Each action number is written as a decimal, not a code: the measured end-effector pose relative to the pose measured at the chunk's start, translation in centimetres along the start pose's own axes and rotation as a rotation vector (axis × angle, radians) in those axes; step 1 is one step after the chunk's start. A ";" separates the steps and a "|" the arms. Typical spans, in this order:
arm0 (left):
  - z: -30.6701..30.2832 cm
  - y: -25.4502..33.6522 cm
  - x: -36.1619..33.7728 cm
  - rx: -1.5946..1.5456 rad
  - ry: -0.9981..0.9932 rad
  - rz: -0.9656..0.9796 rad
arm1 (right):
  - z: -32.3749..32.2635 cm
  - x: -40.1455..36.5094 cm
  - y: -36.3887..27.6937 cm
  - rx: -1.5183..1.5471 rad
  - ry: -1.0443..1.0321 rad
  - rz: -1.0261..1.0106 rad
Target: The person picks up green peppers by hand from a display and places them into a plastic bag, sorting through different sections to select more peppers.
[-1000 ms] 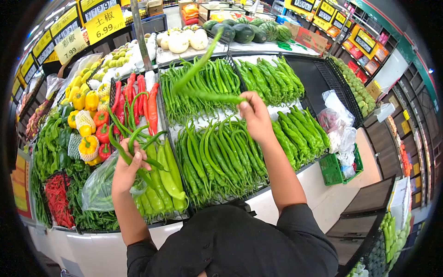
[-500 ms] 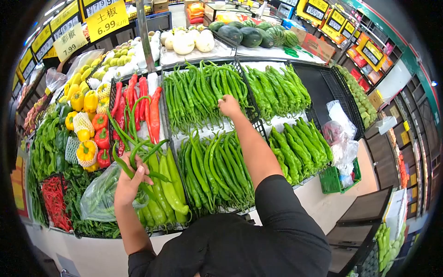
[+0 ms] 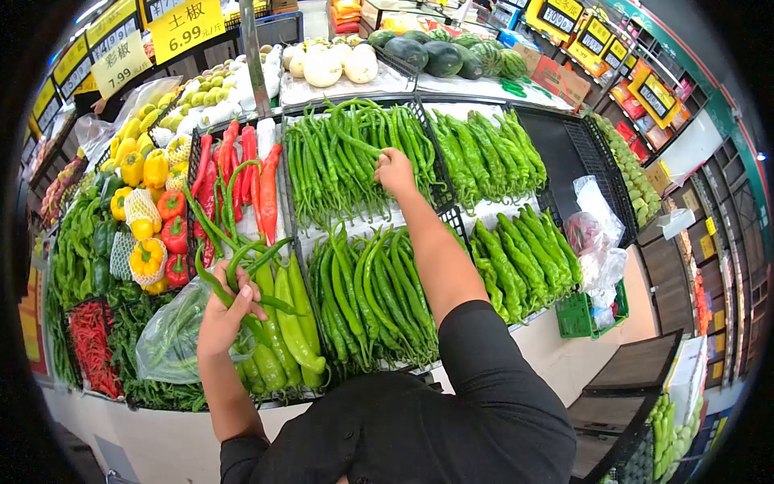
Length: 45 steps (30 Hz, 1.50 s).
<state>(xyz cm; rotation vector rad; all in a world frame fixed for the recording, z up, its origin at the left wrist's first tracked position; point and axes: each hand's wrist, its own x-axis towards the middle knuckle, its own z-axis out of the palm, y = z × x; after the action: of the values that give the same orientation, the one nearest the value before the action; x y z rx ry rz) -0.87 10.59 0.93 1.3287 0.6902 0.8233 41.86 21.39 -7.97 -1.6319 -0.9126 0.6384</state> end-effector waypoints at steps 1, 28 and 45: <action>-0.1 0.0 0.0 -0.007 0.001 0.003 | 0.0 0.1 -0.4 0.034 0.018 -0.026; 0.0 -0.2 0.0 -0.047 -0.001 -0.006 | -0.5 2.1 0.6 -0.718 -0.035 -0.218; -0.1 -0.2 0.0 -0.025 0.009 0.001 | -0.3 2.8 -0.3 -0.986 -0.046 -0.056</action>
<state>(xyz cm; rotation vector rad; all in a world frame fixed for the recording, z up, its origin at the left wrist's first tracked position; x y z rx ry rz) -0.92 10.59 0.77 1.3038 0.6848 0.8365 43.61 23.57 -7.49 -2.4361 -1.4238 0.1585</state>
